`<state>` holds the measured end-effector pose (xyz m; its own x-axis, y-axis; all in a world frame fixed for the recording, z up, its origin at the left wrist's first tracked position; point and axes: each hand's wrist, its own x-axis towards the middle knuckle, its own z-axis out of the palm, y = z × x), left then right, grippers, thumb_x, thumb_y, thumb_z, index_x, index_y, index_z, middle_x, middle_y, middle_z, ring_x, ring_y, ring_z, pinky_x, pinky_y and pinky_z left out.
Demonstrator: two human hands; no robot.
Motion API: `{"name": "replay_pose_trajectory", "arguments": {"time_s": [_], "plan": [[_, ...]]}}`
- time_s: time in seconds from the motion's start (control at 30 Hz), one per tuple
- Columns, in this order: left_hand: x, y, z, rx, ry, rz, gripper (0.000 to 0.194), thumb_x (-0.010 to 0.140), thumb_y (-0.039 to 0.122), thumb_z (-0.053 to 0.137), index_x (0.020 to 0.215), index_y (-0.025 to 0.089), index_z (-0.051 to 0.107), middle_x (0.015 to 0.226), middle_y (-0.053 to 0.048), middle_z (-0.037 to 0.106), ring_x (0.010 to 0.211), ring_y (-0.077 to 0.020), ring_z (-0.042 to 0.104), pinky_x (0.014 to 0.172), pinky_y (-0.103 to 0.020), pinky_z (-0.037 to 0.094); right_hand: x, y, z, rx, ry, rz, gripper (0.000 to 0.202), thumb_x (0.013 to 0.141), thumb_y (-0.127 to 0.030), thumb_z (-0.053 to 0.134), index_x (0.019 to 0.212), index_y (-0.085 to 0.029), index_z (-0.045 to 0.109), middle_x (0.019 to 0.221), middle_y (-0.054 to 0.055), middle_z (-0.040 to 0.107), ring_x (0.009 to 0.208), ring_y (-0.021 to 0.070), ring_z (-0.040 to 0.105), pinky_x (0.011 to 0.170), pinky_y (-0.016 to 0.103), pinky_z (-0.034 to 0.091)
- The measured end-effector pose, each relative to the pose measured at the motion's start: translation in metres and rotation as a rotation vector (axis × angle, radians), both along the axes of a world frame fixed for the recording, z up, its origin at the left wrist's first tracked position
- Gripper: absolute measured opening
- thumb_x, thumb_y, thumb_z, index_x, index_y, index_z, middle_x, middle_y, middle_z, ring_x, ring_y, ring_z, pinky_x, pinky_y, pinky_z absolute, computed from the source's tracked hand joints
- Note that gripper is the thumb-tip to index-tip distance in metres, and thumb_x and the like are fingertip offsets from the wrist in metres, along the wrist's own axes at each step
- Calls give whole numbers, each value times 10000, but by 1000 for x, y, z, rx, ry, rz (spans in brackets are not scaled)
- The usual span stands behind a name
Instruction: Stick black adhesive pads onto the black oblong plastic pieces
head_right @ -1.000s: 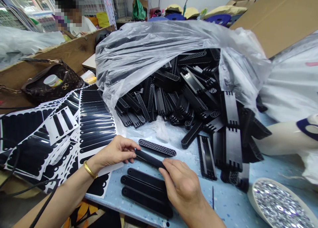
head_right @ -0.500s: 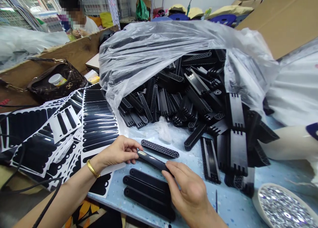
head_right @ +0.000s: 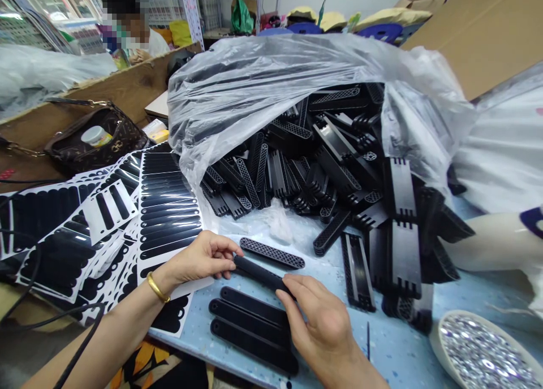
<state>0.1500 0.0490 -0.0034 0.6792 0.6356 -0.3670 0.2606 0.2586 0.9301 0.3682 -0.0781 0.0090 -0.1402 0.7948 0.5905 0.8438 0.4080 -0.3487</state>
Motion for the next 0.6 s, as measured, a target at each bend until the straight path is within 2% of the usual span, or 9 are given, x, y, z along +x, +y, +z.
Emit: {"name": "replay_pose_trajectory", "arguments": {"time_s": [0.3,0.6], "plan": [[1,0,0,-9,30,15,252,674,138,657,918,99,705,543,12,616,478,-108,618,408,-146,441,0,2,-1,0,-32,8,155,930,-168,549,906,-134,697,783,81,740,701,167,724,669,241,598],[0,0,0,-16,18,16,238,664,153,672,897,107,699,536,16,616,480,-107,619,419,-151,452,-2,1,0,-17,19,7,149,903,-148,556,922,-183,700,781,58,741,694,176,722,646,264,607]]}}
